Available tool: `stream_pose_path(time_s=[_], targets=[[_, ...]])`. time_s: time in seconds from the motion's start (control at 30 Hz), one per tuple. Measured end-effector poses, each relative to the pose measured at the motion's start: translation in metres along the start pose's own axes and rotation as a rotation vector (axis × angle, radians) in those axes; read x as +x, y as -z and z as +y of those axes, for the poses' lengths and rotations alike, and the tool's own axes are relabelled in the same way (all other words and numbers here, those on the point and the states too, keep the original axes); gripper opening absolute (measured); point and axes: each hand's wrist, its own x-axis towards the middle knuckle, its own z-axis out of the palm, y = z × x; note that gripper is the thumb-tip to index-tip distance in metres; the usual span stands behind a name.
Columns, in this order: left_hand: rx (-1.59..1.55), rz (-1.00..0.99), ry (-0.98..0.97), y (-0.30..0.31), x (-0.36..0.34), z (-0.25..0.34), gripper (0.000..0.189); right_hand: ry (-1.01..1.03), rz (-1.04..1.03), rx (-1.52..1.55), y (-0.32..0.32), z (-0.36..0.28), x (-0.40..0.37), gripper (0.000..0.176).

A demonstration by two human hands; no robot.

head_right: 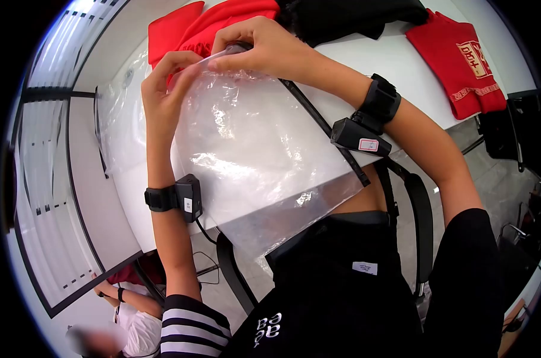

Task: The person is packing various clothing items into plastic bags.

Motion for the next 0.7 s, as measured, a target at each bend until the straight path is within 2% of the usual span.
stream_pose_path(time_s=[0.1,0.13,0.27,0.33,0.37,0.47,0.53,0.7], targets=[[0.150,-0.048,0.039,0.005,-0.001,0.003,0.014,-0.020,0.033,0.012,0.000,-0.005,-0.001,0.018],[0.111,-0.013,0.064,0.010,0.000,0.000,0.017,-0.057,0.037,0.117,-0.001,-0.003,0.000,0.021],[0.025,-0.047,0.109,0.019,0.001,-0.010,0.016,-0.021,0.107,0.122,-0.006,0.010,0.003,0.020],[-0.048,-0.096,0.162,0.014,0.000,-0.003,0.015,0.116,0.177,0.040,-0.006,0.012,0.003,0.018],[-0.119,-0.143,0.215,0.011,-0.001,0.000,0.015,0.115,0.180,0.038,-0.004,0.012,0.001,0.018],[-0.172,-0.155,0.182,0.005,-0.003,0.002,0.015,0.074,0.079,0.018,0.002,0.004,0.001,0.017],[-0.200,-0.163,0.187,0.002,-0.003,0.003,0.015,-0.167,-0.008,0.249,0.002,-0.006,-0.001,0.016],[-0.237,-0.110,0.182,-0.007,-0.006,-0.002,0.015,-0.145,0.065,0.229,-0.008,0.002,-0.003,0.019]])
